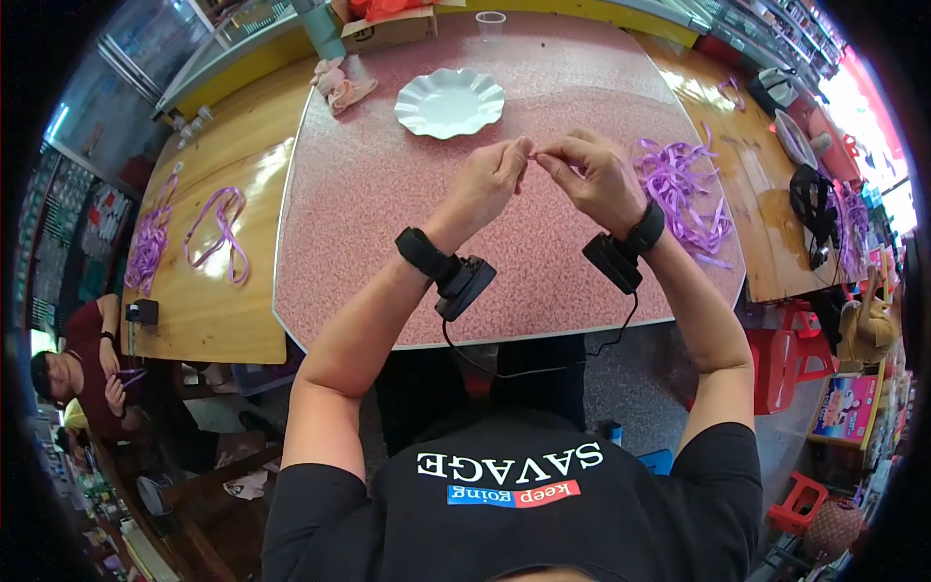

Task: Tie purple ribbons into decorative bows.

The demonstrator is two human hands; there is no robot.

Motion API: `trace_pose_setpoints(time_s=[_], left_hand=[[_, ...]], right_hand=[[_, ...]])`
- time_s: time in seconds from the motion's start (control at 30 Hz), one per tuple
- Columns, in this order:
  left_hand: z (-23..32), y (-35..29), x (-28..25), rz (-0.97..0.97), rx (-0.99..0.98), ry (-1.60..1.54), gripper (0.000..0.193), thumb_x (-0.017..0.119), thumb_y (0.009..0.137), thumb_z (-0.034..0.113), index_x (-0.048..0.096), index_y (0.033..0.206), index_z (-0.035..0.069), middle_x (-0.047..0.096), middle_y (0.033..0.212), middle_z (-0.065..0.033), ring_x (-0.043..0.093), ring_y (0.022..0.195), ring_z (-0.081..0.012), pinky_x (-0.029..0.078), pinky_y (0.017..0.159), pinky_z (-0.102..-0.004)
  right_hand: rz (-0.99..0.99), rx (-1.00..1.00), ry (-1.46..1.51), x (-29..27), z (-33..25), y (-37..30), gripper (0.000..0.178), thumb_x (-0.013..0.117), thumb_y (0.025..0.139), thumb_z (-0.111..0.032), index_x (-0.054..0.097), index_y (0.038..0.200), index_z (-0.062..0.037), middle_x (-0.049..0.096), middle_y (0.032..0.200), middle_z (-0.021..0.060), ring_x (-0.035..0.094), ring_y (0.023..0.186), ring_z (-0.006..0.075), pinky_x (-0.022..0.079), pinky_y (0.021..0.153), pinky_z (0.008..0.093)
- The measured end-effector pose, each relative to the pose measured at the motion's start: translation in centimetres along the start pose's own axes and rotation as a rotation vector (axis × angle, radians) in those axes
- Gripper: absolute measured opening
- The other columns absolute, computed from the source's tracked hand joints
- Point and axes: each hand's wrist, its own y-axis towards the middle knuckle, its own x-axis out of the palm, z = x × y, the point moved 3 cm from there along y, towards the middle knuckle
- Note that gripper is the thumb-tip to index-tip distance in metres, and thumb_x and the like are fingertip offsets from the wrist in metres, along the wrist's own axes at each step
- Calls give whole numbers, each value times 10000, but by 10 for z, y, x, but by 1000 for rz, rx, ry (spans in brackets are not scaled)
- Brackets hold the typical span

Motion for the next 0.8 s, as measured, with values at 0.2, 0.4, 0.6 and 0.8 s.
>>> trace_pose_setpoints(time_s=[0.2, 0.4, 0.6, 0.8], left_hand=[[3, -19, 0, 133, 64, -243, 362, 473, 1016, 277, 553, 798, 0, 572, 736, -51, 540, 689, -112, 448, 597, -278], [15, -24, 9, -110, -49, -136, 405, 473, 1017, 328, 602, 859, -21, 584, 756, -55, 547, 703, -110, 459, 617, -261], [12, -31, 23, -55, 25, -75, 329, 482, 1017, 266, 591, 895, -21, 586, 765, -60, 571, 723, -114, 471, 629, -268], [15, -39, 26, -31, 8, -180, 290, 481, 1017, 248, 571, 910, -6, 576, 775, -47, 572, 761, -113, 472, 671, -266]], right_hand=[[13, 89, 119, -7, -6, -19, 129, 689, 864, -123, 712, 941, -23, 599, 784, 75, 554, 651, 169, 442, 592, 278], [5, 54, 39, -7, -13, -29, 145, 696, 858, -124, 715, 972, -37, 619, 809, 78, 573, 666, 170, 451, 597, 287], [12, 77, 13, -6, -14, -36, 151, 690, 864, -120, 713, 989, -39, 622, 814, 72, 580, 684, 167, 449, 608, 281], [-27, 206, 245, -4, -5, -41, 148, 707, 854, -123, 717, 970, -32, 641, 849, 53, 587, 732, 128, 453, 642, 251]])
